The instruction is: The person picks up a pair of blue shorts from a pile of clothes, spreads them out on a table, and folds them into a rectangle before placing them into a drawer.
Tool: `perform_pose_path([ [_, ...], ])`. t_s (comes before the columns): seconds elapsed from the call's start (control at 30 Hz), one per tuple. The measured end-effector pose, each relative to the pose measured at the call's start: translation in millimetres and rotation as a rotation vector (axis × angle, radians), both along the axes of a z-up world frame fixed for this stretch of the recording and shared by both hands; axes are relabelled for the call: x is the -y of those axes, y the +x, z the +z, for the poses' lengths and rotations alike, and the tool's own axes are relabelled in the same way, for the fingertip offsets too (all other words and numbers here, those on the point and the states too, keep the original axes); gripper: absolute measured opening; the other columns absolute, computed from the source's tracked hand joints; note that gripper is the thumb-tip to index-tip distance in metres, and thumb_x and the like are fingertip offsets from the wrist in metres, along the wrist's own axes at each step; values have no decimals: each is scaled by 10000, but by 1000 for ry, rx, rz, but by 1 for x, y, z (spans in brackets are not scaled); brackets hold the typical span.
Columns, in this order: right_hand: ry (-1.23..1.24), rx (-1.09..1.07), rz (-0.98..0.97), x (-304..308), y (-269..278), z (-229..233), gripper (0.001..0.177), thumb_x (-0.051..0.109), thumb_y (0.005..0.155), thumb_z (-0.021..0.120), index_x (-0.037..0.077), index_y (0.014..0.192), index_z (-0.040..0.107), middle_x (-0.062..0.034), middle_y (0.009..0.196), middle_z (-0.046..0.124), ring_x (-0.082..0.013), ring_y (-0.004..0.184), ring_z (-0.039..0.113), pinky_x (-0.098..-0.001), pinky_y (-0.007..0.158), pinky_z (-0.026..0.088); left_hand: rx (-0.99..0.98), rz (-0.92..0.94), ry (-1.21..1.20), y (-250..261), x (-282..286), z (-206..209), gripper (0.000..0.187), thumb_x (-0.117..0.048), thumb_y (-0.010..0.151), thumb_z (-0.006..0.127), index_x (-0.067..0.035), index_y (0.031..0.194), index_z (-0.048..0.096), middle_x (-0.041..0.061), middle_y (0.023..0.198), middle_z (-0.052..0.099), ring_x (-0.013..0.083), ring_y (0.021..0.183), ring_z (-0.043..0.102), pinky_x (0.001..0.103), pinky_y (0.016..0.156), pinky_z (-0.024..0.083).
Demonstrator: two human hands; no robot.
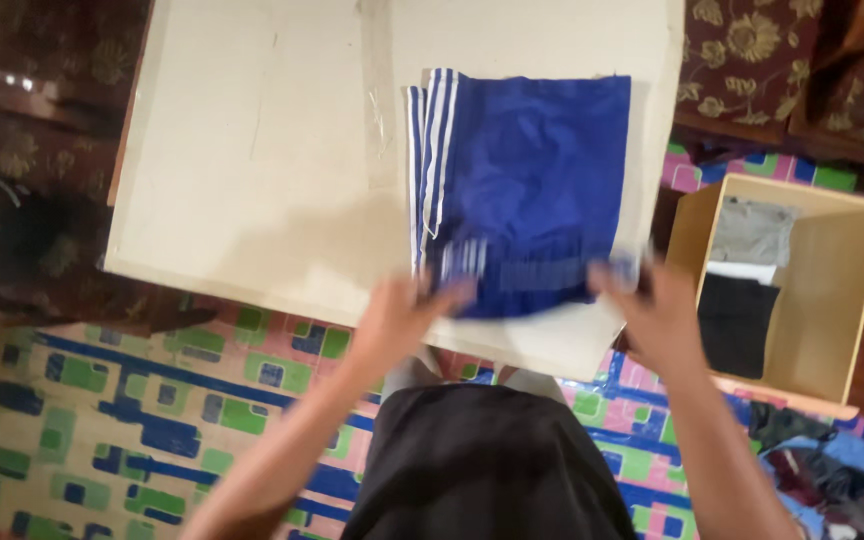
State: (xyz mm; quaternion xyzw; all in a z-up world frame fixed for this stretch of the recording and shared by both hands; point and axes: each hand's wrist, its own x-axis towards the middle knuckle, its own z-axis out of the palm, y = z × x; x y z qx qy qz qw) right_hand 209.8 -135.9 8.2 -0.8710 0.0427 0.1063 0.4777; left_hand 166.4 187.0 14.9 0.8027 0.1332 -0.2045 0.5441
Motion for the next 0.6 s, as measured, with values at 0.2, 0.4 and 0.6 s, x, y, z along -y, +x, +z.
perform_pose_path([
  [0.2, -548, 326, 6, -49, 157, -22, 636, 504, 1005, 699, -69, 1271, 622, -193, 989, 699, -335, 913, 669, -427, 798, 521, 347, 191, 458, 169, 8, -47, 680, -684, 853, 671, -86, 1175, 709, 202, 949, 727, 378, 890, 682, 506, 741, 544],
  [0.4, -656, 342, 127, -48, 79, -80, 733, 466, 870, 775, 61, 1440, 554, -275, 1331, 562, -468, 1178, 563, -546, 945, 494, 544, 221, 545, 99, 22, -88, 778, -542, 882, 759, -20, 1414, 538, 248, 1299, 610, 441, 1218, 562, 516, 1021, 469],
  [0.6, -762, 537, 242, -19, 5, -85, 457, 185, 813, 732, 167, 1269, 709, -93, 1384, 622, -303, 1189, 609, -471, 972, 491, 665, -98, 609, 15, 10, -116, 592, -130, 807, 722, -128, 1392, 627, 187, 1380, 578, 371, 1174, 585, 475, 945, 484],
])
